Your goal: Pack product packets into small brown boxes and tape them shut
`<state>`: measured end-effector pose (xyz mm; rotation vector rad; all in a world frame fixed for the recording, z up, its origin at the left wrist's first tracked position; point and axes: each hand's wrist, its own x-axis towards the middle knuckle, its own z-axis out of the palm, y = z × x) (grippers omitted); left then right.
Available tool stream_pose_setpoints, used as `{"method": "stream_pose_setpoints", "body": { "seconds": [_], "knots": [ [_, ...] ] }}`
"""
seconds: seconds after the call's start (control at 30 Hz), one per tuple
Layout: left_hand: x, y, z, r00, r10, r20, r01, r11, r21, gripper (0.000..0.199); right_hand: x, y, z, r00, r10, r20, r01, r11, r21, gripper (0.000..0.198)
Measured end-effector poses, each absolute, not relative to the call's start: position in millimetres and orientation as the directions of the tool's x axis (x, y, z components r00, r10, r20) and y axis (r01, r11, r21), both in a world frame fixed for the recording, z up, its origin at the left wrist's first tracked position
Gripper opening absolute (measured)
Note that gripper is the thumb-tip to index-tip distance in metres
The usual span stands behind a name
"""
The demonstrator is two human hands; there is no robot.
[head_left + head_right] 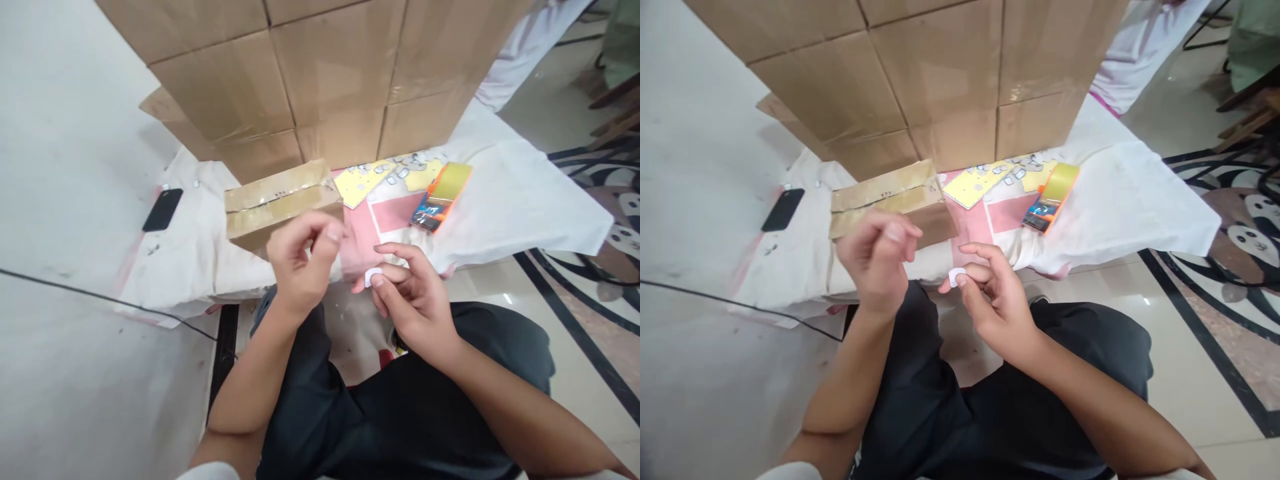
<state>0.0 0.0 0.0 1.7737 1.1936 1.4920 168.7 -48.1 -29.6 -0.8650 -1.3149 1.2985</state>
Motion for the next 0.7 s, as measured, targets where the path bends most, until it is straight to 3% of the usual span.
{"method": "stream_pose_setpoints", "body": {
  "seconds": [0.1,0.2,0.3,0.4,0.53,0.7],
  "knots": [
    [12,6,-2,0.279,0.758,0.589,0.27,-0.651,0.71,0.013,181,-48,-29,-0.111,0.968,0.226,-0.103,0.215,-0.971,0.032],
    [22,9,-4,0.408,0.734,0.543,0.297,-0.669,0.681,0.002,189,-44,-28,-0.085,0.967,0.239,-0.066,0.234,-0.97,0.031],
    [28,9,-9,0.353,0.774,0.526,0.328,-0.629,0.705,0.01,193,-38,-31,-0.119,0.963,0.242,0.016,0.246,-0.969,0.034],
    [31,9,-14,0.187,0.823,0.536,0.39,-0.563,0.728,0.01,196,-34,-39,-0.096,0.946,0.309,0.186,0.322,-0.928,0.048],
    [33,10,-18,-0.018,0.874,0.486,0.379,-0.444,0.812,0.013,194,-32,-52,-0.099,0.863,0.496,0.455,0.482,-0.749,0.056],
    [37,9,-21,-0.034,0.944,0.328,0.266,-0.308,0.914,0.011,189,-31,-57,-0.216,0.788,0.576,0.616,0.568,-0.546,0.064]
  ]
}}
